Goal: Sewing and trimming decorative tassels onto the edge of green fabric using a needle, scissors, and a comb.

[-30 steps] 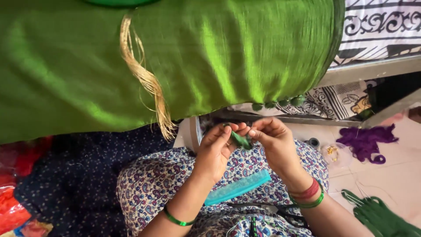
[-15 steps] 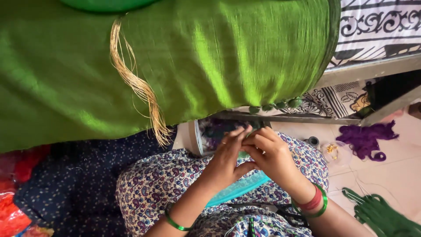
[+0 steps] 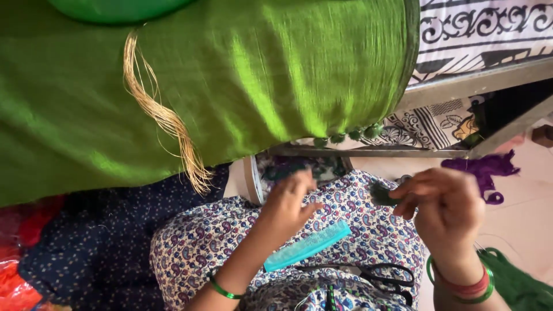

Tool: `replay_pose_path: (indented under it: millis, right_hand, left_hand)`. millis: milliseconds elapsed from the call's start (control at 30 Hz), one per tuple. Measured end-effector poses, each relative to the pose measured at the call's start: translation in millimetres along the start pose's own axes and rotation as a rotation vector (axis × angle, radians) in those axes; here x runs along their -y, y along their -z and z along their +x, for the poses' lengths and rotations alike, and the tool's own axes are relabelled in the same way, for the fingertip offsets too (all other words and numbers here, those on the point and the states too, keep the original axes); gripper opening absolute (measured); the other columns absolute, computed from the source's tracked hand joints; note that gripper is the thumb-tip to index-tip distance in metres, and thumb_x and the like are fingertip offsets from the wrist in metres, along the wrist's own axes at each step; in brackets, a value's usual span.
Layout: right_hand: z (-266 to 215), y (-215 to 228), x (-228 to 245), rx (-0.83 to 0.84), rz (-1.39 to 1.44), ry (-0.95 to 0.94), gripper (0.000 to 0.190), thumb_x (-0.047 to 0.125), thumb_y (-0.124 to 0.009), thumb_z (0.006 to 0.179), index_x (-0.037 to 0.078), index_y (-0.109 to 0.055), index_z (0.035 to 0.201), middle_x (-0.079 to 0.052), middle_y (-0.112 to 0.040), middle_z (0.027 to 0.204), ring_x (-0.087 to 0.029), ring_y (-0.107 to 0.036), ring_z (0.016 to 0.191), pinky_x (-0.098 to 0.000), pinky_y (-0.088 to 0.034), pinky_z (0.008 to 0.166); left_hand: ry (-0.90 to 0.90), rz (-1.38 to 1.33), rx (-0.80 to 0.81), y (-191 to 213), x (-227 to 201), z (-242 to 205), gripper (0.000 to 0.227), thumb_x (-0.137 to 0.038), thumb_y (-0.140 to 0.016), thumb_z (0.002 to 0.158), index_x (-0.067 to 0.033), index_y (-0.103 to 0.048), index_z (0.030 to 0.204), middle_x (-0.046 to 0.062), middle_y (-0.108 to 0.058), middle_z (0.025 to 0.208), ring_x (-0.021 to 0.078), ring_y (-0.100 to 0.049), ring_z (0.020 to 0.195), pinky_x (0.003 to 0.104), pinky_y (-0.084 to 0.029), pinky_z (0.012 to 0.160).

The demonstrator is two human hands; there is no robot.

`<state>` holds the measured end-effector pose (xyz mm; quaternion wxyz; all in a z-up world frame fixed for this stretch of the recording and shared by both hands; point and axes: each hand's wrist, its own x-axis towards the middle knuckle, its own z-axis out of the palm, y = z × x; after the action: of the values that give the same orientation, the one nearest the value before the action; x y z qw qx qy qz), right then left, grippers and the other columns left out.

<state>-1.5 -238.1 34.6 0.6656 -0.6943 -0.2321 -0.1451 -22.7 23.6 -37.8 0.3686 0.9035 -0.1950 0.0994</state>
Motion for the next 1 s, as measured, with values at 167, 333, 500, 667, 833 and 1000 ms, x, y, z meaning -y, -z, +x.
replay_pose_path:
  millis: [167,333,500,667,833,1000]
  right_hand:
    - [-1,-27,2,0.325,-0.634,0.113,0.041,0.001,-0.067,0.084,0.004,-0.068,0.124,-0.011,-0.075,0.087,-0.020,-0.075,0.076,-0.0308,-0.058,0.065]
    - [-10,-39,-3,0.373,-0.576,0.068,0.019,0.006,-0.078,0.082,0.010,-0.077,0.100,-0.006,-0.076,0.090,-0.017,-0.073,0.074,-0.0300,-0.057,0.061]
    - [-14,-28,-11,0.316,-0.433,-0.078,0.015,0.003,-0.077,0.081,0.007,-0.077,0.095,-0.002,-0.077,0.088,-0.013,-0.074,0.072,-0.0267,-0.059,0.058]
    - [-14,-44,-1,0.400,-0.393,-0.006,0.011,0.003,-0.079,0.078,0.005,-0.078,0.089,-0.005,-0.074,0.091,-0.013,-0.072,0.072,-0.0246,-0.054,0.059]
    - [-33,-31,-25,0.234,0.300,-0.363,0.008,-0.001,-0.057,0.099,0.000,-0.063,0.103,-0.015,-0.077,0.102,-0.018,-0.070,0.078,-0.0287,-0.060,0.061]
    - [-22,-14,-13,0.135,0.339,-0.301,0.006,0.002,-0.053,0.104,0.004,-0.058,0.107,-0.013,-0.074,0.098,-0.020,-0.076,0.087,-0.0271,-0.060,0.061]
  left_hand:
    - [0.111,-0.514,-0.405,37,-25,35,0.048,-0.024,-0.071,0.093,0.0056,-0.059,0.129,0.014,-0.061,0.132,0.0286,-0.058,0.129,0.038,-0.048,0.107]
    - [0.346,-1.222,-0.202,17,-18,38,0.044,-0.032,-0.067,0.104,0.0056,-0.069,0.125,0.011,-0.071,0.120,0.0208,-0.060,0.117,0.037,-0.046,0.106]
    - [0.122,-0.827,-0.003,5,-28,5,0.042,-0.037,-0.059,0.104,-0.0066,-0.068,0.131,0.006,-0.071,0.131,0.0208,-0.064,0.129,0.036,-0.048,0.115]
    - [-0.069,-0.637,0.055,-8,-38,-25,0.051,-0.028,-0.065,0.099,0.0003,-0.054,0.140,0.014,-0.063,0.131,0.0302,-0.060,0.125,0.042,-0.046,0.107]
    - [-0.070,-0.286,0.066,-33,-12,-46,0.014,-0.015,-0.066,0.104,-0.0031,-0.062,0.099,0.013,-0.060,0.089,0.0317,-0.061,0.092,0.048,-0.049,0.098]
    - [-0.067,-0.093,0.035,-11,13,-45,0.018,-0.017,-0.069,0.096,-0.0063,-0.062,0.109,0.011,-0.065,0.111,0.0343,-0.061,0.115,0.047,-0.045,0.105]
